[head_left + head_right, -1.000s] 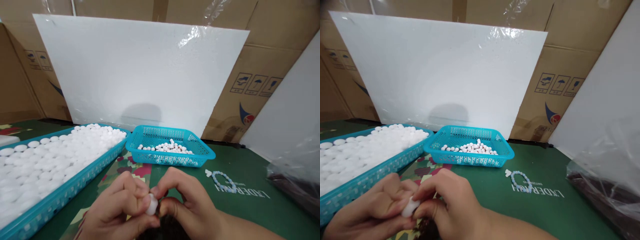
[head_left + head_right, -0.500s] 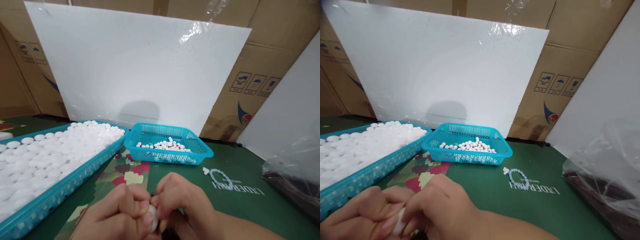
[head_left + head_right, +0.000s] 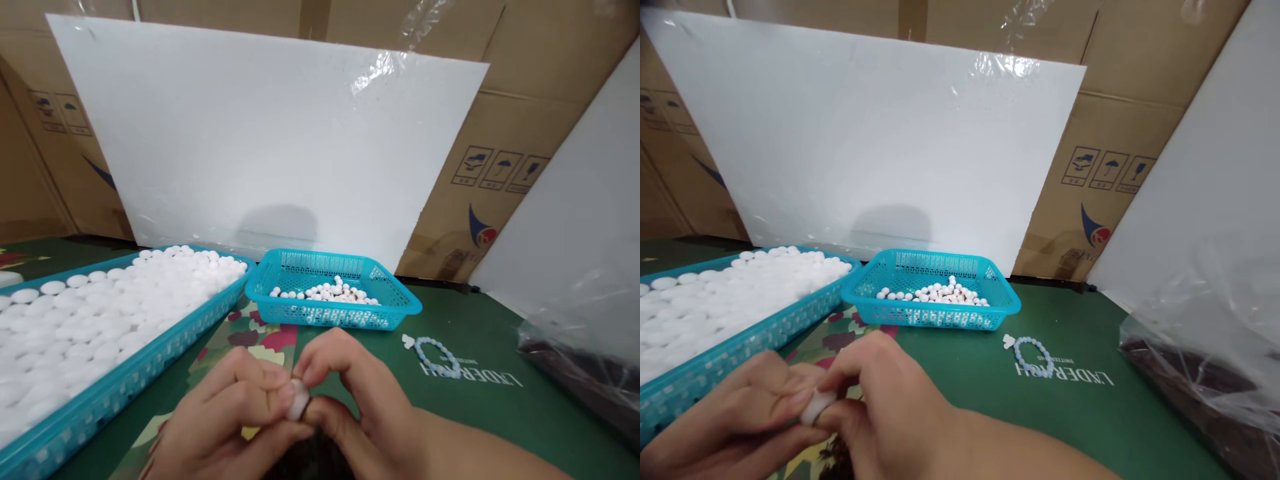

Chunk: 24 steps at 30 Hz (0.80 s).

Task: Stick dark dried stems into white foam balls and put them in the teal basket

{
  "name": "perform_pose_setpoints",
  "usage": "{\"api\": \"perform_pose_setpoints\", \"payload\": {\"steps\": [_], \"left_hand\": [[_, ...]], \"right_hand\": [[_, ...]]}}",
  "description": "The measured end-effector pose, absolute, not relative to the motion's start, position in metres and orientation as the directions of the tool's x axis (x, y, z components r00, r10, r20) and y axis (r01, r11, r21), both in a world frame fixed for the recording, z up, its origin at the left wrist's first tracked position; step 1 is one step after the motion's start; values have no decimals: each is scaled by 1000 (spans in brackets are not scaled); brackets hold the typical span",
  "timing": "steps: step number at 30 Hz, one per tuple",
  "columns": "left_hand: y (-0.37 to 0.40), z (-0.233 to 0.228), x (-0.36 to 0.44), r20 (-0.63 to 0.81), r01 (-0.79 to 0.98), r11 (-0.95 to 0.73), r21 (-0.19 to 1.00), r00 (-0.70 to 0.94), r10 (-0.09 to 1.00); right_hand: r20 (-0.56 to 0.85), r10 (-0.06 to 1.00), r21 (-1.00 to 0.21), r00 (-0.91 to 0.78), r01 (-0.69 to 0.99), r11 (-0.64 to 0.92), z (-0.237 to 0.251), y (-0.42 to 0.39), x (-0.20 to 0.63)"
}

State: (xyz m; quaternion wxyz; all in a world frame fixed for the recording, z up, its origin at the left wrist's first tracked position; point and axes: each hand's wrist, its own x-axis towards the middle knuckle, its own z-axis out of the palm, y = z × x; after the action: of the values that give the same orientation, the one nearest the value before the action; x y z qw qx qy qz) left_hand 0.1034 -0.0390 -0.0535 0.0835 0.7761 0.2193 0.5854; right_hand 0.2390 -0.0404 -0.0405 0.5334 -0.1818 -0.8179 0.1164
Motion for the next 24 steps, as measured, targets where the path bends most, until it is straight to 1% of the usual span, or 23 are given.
{"api": "perform_pose_setpoints", "payload": {"steps": [2, 3, 6, 9, 11, 14, 16, 18, 19, 20, 22, 23, 24], "left_hand": [[-35, -52, 102, 887, 228, -917, 328, 258, 382], [-34, -51, 101, 888, 216, -921, 326, 263, 376], [-34, -47, 103, 860, 155, -892, 425, 238, 451], [-37, -44, 106, 836, 99, -863, 495, 216, 504], [-39, -44, 107, 826, 80, -855, 512, 228, 515], [-40, -46, 108, 805, 75, -832, 550, 220, 552], [-41, -48, 108, 785, 119, -812, 572, 206, 584], [-40, -47, 106, 763, 212, -799, 563, 239, 601], [-40, -45, 104, 751, 269, -795, 543, 268, 603], [-39, -42, 101, 748, 317, -796, 516, 287, 599], [-36, -33, 89, 741, 420, -773, 476, 282, 610], [-33, -28, 80, 742, 467, -747, 474, 246, 624], [-29, -22, 69, 721, 532, -691, 489, 200, 664]], "right_hand": [[791, 462, -437, -401, 158, 886, -35, -41, 243], [773, 469, -453, -426, 147, 879, -32, -41, 245], [732, 478, -495, -486, 104, 863, -25, -39, 250], [724, 489, -510, -486, 100, 854, -22, -39, 251], [754, 474, -472, -456, 127, 872, -23, -39, 250], [832, 390, -341, -394, 193, 920, -26, -40, 246], [873, 336, -259, -354, 246, 934, -27, -42, 244], [889, 323, -234, -326, 282, 930, -26, -43, 243], [887, 339, -249, -314, 294, 923, -24, -42, 244], [872, 383, -283, -304, 325, 902, -22, -40, 246], [799, 533, -382, -279, 449, 808, -18, -29, 252], [740, 623, -429, -252, 536, 727, -17, -20, 257], [685, 694, -453, -224, 614, 646, -16, -10, 262]]}}
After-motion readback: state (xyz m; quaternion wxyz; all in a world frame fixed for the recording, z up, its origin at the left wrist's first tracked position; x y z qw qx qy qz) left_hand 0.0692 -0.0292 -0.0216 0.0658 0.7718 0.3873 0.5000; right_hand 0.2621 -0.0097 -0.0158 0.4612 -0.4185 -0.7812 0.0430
